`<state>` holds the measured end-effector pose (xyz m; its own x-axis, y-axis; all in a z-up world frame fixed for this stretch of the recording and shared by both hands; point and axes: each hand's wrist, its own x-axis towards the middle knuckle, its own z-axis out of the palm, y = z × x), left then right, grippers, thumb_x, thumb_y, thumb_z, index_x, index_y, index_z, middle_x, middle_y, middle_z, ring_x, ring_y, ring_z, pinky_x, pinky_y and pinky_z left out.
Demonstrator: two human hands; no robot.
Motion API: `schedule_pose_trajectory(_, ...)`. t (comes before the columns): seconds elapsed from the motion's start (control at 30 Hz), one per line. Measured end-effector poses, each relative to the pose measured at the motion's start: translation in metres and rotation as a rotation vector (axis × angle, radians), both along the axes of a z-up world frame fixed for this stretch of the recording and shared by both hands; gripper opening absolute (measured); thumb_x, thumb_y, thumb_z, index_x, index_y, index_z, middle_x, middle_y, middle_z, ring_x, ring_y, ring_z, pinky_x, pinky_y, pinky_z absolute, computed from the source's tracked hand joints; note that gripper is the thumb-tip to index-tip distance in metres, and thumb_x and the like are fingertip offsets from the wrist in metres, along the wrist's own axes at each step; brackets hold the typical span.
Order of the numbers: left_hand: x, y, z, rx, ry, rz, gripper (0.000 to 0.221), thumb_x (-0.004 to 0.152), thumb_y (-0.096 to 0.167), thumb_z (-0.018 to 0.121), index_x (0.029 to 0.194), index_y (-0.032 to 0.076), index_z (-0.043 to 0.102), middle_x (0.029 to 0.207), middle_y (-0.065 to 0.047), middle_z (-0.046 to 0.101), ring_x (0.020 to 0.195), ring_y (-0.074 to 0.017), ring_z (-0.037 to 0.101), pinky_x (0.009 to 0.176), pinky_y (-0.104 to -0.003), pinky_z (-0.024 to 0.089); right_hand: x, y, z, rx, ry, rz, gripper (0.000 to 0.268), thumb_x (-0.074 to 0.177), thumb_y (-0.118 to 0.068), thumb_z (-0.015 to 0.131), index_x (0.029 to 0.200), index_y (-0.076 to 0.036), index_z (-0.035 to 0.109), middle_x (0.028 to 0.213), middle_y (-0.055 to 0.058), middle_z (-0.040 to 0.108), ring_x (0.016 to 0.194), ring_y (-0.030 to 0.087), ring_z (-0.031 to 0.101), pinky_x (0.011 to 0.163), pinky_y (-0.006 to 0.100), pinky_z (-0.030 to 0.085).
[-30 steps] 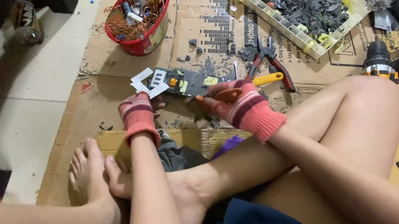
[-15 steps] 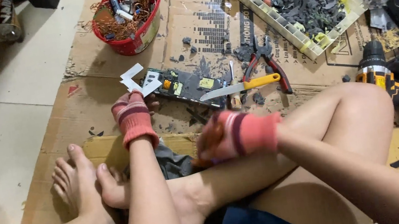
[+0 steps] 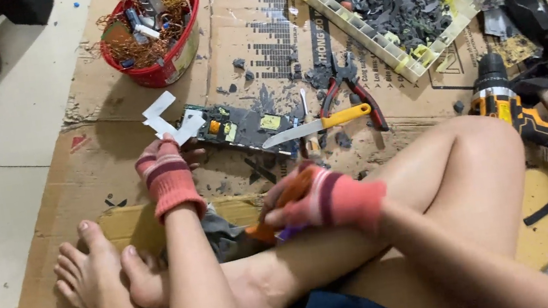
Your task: The person disassembles an electronic circuit board to salvage parts and wires using various hand tools.
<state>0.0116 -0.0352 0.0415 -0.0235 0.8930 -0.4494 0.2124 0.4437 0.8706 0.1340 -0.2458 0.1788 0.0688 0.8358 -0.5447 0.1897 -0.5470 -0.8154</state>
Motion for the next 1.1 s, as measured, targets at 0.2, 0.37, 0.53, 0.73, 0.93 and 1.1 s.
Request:
schedule_pose_trajectory(0.2,0.001,-0.010,0.011,-0.022,-0.008,0.057,0.048,0.091,0.038,0.066,0.128,0.007,0.064,0.109,-0.016,0.067,0.076,-0.0245,0.073,0.052,-0.030,0.063,0.022,0.024,-0.033,0.032,-0.065,-0.115,0.016,0.082,-0.016,0.081,0.092,-0.004,0.078,0.105,0.018,0.078,0.108,0.028,0.074,0.100,0.039,0.059)
schedule_pose_trajectory(0.37,0.006,-0.020,0.022,-0.052,0.018,0.104,0.042,0.094,0.035,0.065,0.126,0.008,0.066,0.102,-0.016,0.070,0.065,-0.0216,0.070,0.047,-0.026,0.060,-0.007,0.016,0.008,-0.128,-0.137,0.156,0.024,0.085,-0.025,0.081,0.108,-0.016,0.080,0.106,0.009,0.080,0.107,0.021,0.075,0.098,0.034,0.060)
schedule_pose_trajectory(0.53,0.006,-0.005,-0.003,-0.026,-0.060,0.143,0.041,0.093,0.033,0.066,0.122,0.004,0.068,0.104,-0.021,0.071,0.078,-0.0278,0.074,0.050,-0.031,0.063,-0.006,0.029,-0.031,0.071,-0.035,-0.249,0.025,0.090,-0.012,0.074,0.113,-0.002,0.075,0.112,0.022,0.075,0.116,0.030,0.071,0.106,0.039,0.056)
schedule_pose_trajectory(0.73,0.003,0.001,-0.006,-0.034,-0.186,0.154,0.028,0.096,0.028,0.058,0.107,0.003,0.066,0.086,-0.015,0.074,0.063,-0.0224,0.075,0.044,-0.027,0.060,-0.006,0.026,-0.004,-0.003,-0.083,-0.341,0.030,0.089,-0.017,0.077,0.116,-0.006,0.074,0.120,0.021,0.074,0.123,0.029,0.068,0.114,0.042,0.048)
schedule_pose_trajectory(0.93,-0.001,0.016,-0.026,-0.063,-0.306,0.137,0.023,0.099,0.023,0.052,0.094,0.003,0.062,0.075,-0.015,0.075,0.054,-0.0260,0.074,0.038,-0.032,0.058,0.035,0.043,-0.057,-0.084,0.646,-0.893,0.021,0.104,-0.016,0.052,0.118,-0.007,0.063,0.092,0.012,0.073,0.075,0.013,0.071,0.078,0.024,0.059)
schedule_pose_trajectory(1.1,-0.011,0.018,-0.031,-0.068,-0.314,0.169,0.030,0.101,0.023,0.049,0.085,0.003,0.065,0.071,-0.017,0.074,0.053,-0.0253,0.074,0.038,-0.032,0.059,0.025,0.022,0.041,-0.142,-0.147,-0.142,0.028,0.097,-0.007,0.060,0.122,-0.001,0.070,0.108,0.020,0.075,0.102,0.028,0.074,0.096,0.036,0.056)
